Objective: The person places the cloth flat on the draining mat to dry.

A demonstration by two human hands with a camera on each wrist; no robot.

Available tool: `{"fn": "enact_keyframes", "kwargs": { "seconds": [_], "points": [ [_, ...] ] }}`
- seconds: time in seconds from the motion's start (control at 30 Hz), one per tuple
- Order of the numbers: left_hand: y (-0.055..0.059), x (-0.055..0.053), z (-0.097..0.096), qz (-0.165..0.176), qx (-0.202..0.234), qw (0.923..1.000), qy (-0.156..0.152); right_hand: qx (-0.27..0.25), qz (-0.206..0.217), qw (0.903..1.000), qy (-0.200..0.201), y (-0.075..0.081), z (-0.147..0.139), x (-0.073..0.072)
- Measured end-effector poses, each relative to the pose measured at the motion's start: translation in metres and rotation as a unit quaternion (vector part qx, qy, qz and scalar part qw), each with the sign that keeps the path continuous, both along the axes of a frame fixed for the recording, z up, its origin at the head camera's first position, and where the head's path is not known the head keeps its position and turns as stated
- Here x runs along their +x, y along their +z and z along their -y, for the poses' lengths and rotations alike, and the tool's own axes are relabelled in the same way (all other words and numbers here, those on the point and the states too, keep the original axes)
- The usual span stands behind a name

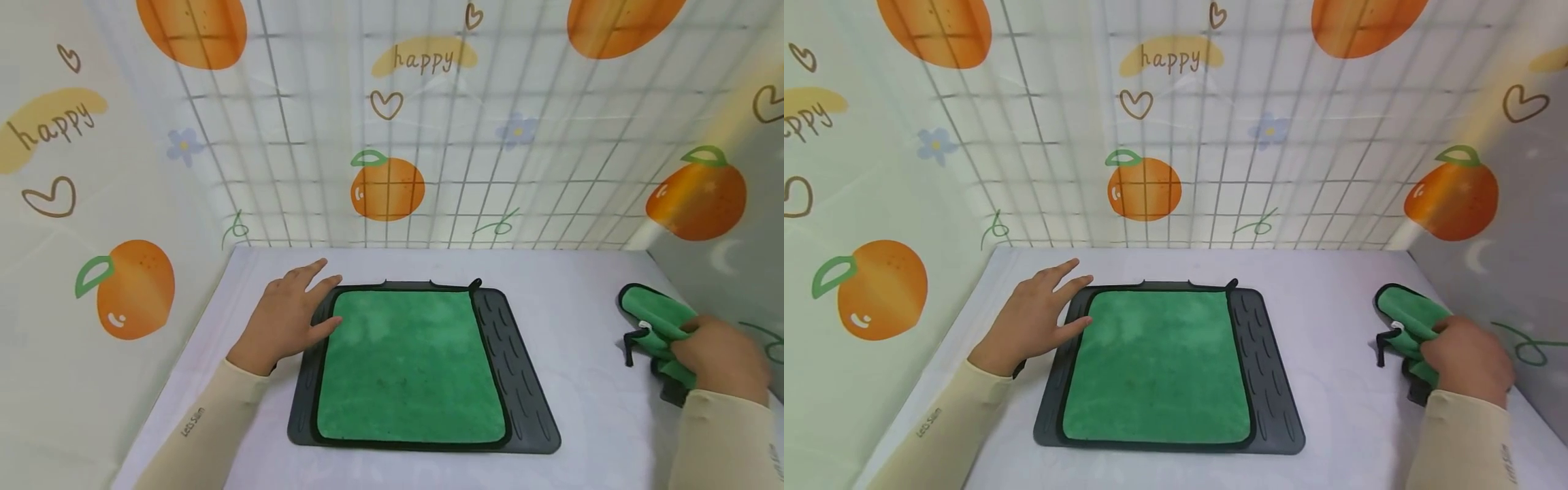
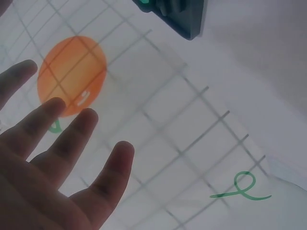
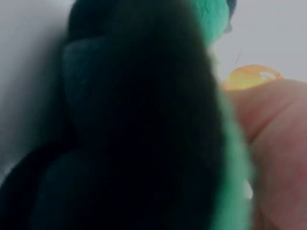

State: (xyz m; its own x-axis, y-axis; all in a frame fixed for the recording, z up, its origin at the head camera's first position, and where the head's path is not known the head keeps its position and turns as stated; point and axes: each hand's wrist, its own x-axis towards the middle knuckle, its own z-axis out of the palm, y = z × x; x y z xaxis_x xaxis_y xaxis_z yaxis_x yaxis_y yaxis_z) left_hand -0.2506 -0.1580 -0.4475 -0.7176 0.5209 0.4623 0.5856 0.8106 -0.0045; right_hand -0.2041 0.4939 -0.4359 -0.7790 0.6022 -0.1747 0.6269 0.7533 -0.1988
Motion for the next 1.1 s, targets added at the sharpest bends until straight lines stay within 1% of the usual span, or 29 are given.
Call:
{"fn": "enact_keyframes", "kwargs": {
  "seconds": [0.1,0.23,0.4,0.47,0.57,0.6,0.83,0.97,1.1],
  "points": [
    [0.002,0.001,0.0,0.001,-0.004,1.0,0.001,0.006,-0.009,0.9999,0.008,0.002,0.0,0.002],
    [0.002,0.002,0.001,0.003,-0.002,1.0,0.001,0.003,-0.031,0.9995,0.006,0.008,0.004,0.002],
    [0.002,0.001,0.002,-0.001,0.004,1.0,-0.004,-0.018,-0.075,0.997,-0.009,0.016,0.012,-0.002],
    [0.003,0.001,0.002,-0.007,0.006,0.9999,-0.006,-0.027,-0.095,0.9951,-0.008,0.02,0.016,-0.004],
    [0.003,0.0,0.002,-0.013,0.006,0.9999,-0.006,-0.028,-0.129,0.9912,0.002,0.029,0.025,-0.005],
    [0.003,0.0,0.002,-0.012,0.005,0.9999,-0.005,-0.021,-0.139,0.99,0.007,0.033,0.029,-0.005],
    [0.005,0.003,0.001,0.004,-0.002,1.0,0.004,-0.005,-0.19,0.9807,0.044,0.062,0.064,0.001],
    [0.006,0.003,0.001,0.004,0.0,1.0,0.001,0.015,-0.228,0.9704,0.079,0.081,0.09,0.008],
    [0.006,0.003,-0.001,0.003,0.005,1.0,-0.006,0.027,-0.282,0.9493,0.137,0.097,0.123,0.017]
  ]
}}
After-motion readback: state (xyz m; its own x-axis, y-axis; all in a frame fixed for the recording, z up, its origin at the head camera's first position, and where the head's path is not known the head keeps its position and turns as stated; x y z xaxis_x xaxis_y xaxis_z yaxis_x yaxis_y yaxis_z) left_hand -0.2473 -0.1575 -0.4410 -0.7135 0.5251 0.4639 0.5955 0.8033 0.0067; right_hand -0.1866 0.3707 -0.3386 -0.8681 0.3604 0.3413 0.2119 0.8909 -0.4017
